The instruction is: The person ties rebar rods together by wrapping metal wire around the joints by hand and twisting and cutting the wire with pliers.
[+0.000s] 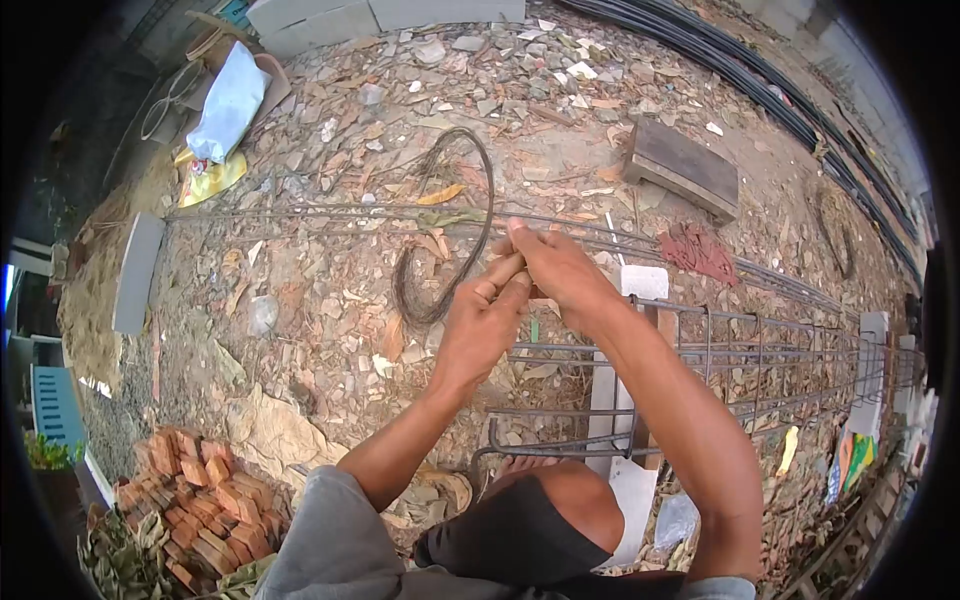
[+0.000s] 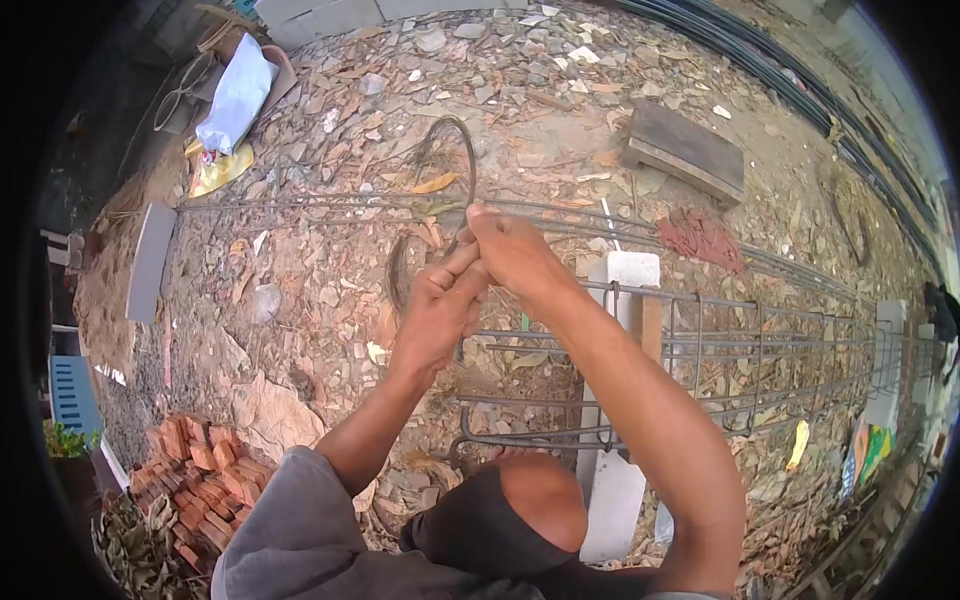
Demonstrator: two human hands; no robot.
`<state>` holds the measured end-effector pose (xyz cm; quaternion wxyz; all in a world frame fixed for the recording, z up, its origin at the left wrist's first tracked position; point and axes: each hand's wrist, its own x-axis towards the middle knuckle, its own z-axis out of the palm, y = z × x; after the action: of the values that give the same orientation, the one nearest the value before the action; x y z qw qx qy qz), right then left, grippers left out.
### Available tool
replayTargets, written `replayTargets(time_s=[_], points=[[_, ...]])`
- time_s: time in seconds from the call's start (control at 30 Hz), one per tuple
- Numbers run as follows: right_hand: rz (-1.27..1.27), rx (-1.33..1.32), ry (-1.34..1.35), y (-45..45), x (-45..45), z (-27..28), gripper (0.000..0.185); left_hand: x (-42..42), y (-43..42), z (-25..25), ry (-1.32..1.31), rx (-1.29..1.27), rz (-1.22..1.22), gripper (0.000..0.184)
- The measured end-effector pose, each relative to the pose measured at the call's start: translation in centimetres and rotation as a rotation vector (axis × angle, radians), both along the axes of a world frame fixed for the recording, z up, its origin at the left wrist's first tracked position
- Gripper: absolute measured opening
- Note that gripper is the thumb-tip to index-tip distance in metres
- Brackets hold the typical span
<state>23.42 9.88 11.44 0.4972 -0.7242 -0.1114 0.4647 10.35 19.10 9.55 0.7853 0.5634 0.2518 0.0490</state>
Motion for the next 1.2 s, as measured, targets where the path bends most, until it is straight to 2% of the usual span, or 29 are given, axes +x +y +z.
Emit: replayTargets(time_s=[0.07,0.1,0.2,0.23,0.3,0.37,0.4,0.47,0.5,0.53,0.57,0.7,0.87,0.9,1.0,1.13,1.2], points=[[-0.233,0.121,0.093,1.7,-0.5,-2.1,0.056,-0.5,-0.5,-2.1,-0.067,0.061,-0.025,0.038],[-0.276,0.198,0.049,1.5,-0.1,-2.1,0.038,-1.2,0.7,-1.7,-0.193,0.386,-0.056,0.039],[-0.430,0.167,0.184,-1.4,0.4,2.2,0.036,-1.0,5.1,0.3,0.022,0.571,0.173,0.040],[-0.450,0.232,0.195,-2.3,0.6,3.0,0.036,0.3,7.5,-0.7,0.055,0.461,0.182,0.045],[-0.281,0.181,0.165,-4.2,1.1,4.5,0.037,5.3,11.5,-6.5,0.143,0.375,0.157,0.059],[-0.119,0.072,0.106,-4.7,0.7,4.9,0.035,10.2,11.9,-12.0,0.241,0.380,0.129,0.071],[-0.010,0.061,-0.117,-4.7,-0.1,4.3,0.033,12.4,10.7,-13.4,0.287,0.363,0.125,0.075],[0.188,0.001,-0.503,-5.2,-1.8,4.0,0.029,15.6,10.5,-13.6,0.339,0.176,0.107,0.074],[0.266,-0.047,-0.668,-5.5,-2.4,4.2,0.027,16.7,10.5,-13.6,0.356,0.003,0.082,0.070],[0.324,-0.120,-0.760,-6.0,-3.0,5.3,0.025,17.8,10.6,-13.8,0.379,-0.168,0.051,0.065],[0.379,-0.193,-0.847,-6.7,-3.6,6.1,0.024,19.3,11.5,-16.3,0.326,-0.174,0.061,0.054],[0.481,-0.443,-0.785,-10.1,-6.5,7.5,0.022,20.4,12.8,-16.5,0.323,-0.112,0.147,0.036],[0.284,-0.335,-0.687,-16.0,-8.8,10.2,0.021,19.6,11.5,-12.4,0.417,-0.094,0.194,0.034],[0.253,-0.330,-0.645,-16.6,-9.3,10.2,0.022,20.6,12.3,-13.9,0.377,-0.086,0.257,0.042],[0.297,-0.366,-0.569,-18.1,-12.7,9.8,0.024,22.1,14.1,-15.1,0.414,-0.063,0.298,0.046],[0.184,-0.248,-0.466,-20.9,-14.3,14.5,0.025,22.4,18.9,-13.1,0.358,-0.087,0.408,0.038],[0.144,-0.308,-0.434,-22.8,-15.4,15.2,0.022,22.0,21.1,-12.2,0.339,-0.141,0.409,0.032]])
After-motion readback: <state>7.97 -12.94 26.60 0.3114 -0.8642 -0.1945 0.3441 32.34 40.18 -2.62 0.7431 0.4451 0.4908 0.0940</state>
